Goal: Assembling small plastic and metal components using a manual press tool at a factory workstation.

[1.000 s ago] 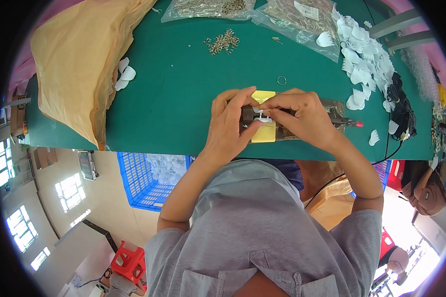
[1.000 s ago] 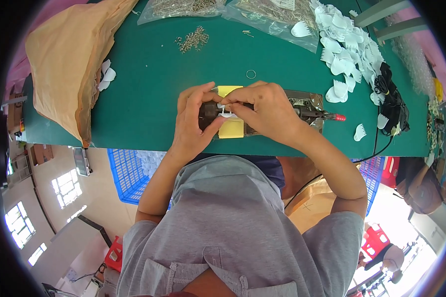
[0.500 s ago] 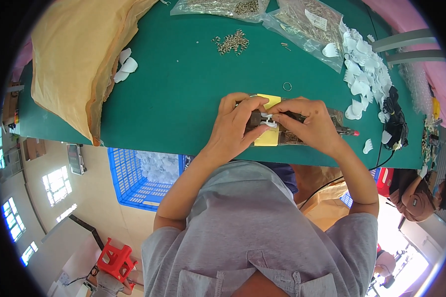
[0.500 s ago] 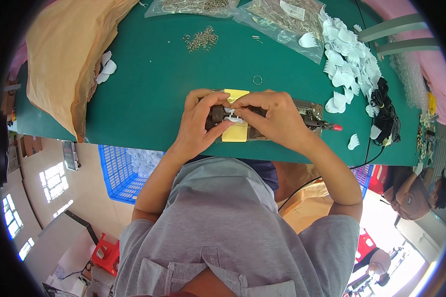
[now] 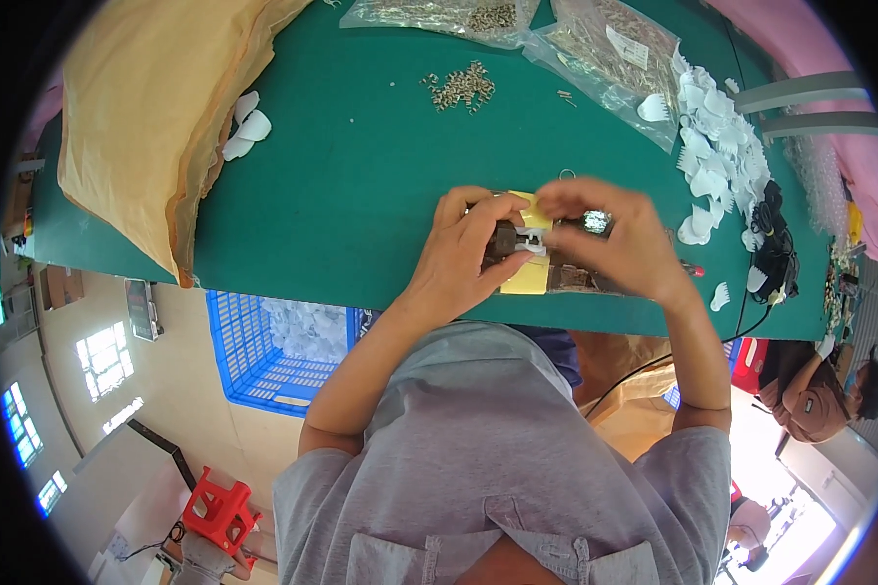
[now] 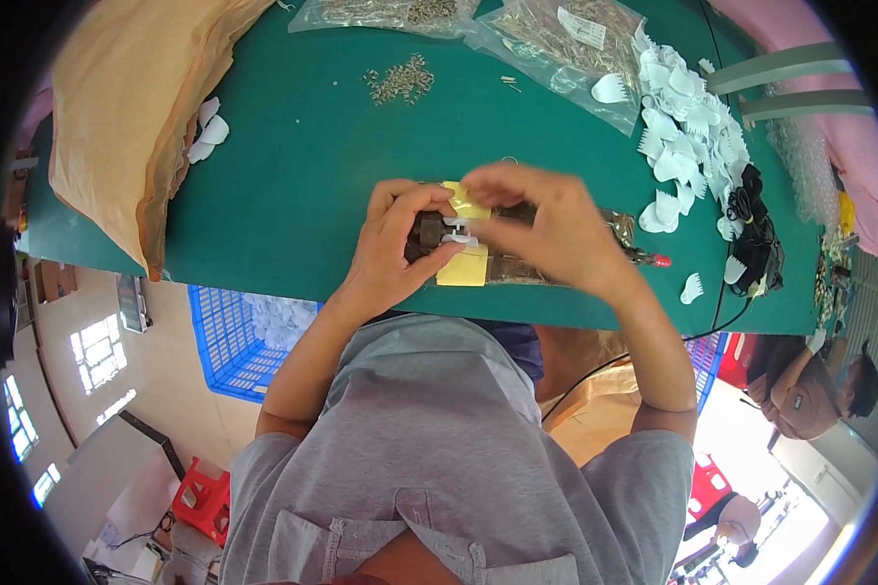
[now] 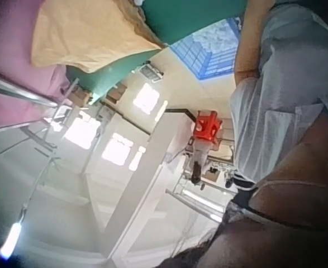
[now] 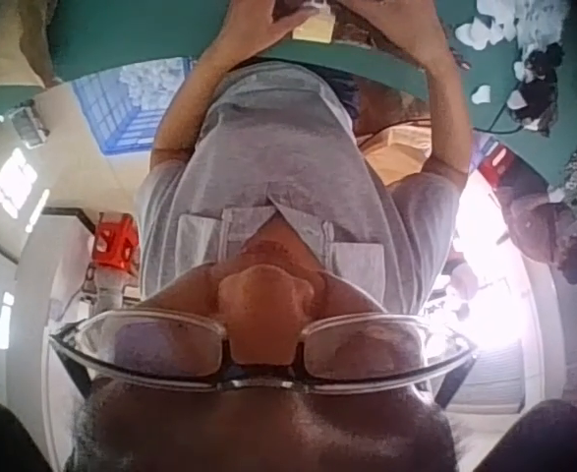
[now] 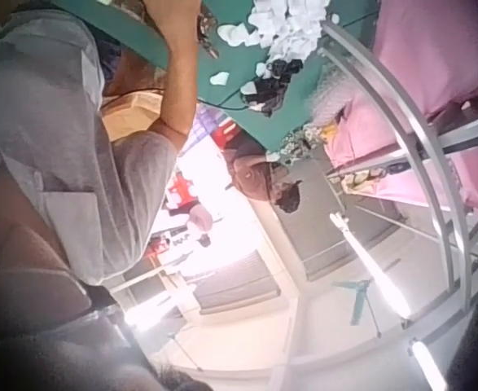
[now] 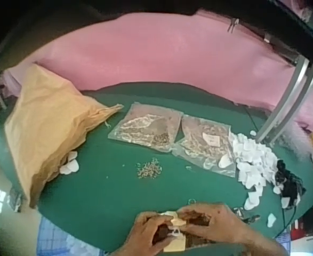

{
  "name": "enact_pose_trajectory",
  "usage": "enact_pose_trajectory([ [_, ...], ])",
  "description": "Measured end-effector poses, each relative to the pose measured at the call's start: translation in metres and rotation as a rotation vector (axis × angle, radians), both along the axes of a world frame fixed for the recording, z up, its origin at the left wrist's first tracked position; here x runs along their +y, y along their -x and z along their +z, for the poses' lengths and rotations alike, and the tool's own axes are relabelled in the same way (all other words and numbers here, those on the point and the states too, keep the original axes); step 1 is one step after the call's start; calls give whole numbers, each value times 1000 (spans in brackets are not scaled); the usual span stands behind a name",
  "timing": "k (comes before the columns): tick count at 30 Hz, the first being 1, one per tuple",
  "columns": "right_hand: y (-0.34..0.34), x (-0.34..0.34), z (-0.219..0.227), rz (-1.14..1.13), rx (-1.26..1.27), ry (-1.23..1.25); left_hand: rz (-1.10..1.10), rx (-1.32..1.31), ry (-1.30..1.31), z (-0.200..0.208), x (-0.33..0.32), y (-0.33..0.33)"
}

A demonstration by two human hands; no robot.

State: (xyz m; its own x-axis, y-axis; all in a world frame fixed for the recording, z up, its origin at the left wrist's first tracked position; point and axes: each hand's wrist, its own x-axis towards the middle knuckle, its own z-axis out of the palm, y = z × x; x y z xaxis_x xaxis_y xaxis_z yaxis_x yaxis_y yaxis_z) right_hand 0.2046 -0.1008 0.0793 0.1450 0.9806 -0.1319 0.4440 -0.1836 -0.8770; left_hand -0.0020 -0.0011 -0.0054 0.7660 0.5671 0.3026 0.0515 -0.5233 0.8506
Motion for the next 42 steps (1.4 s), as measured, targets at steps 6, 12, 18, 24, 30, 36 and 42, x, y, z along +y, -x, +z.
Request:
enact_pose_trajectory([
  [6,-30,85,-41,-38,-261,-104,-71,-18,-126,4,4,-1],
  [12,-7,129,-57,-71,-500,-95,-50,-34,-152,7,3,-1],
  [18,-14,136,-61,-88,-380,-12,-74,-73,-140,6,4,-3],
  [24,-18,56,-3,-58,191,120,-55,-53,-89,4,3,0],
  [30,9,-1,15,-66,23,108,-66,-43,-110,4,5,-1],
  [36,18,-1,14,11,-182,47,-48,-39,-116,4,3,-2],
  [42,25,-4,2,-7,-248,-41,-48,-36,-107,4,3,-2],
])
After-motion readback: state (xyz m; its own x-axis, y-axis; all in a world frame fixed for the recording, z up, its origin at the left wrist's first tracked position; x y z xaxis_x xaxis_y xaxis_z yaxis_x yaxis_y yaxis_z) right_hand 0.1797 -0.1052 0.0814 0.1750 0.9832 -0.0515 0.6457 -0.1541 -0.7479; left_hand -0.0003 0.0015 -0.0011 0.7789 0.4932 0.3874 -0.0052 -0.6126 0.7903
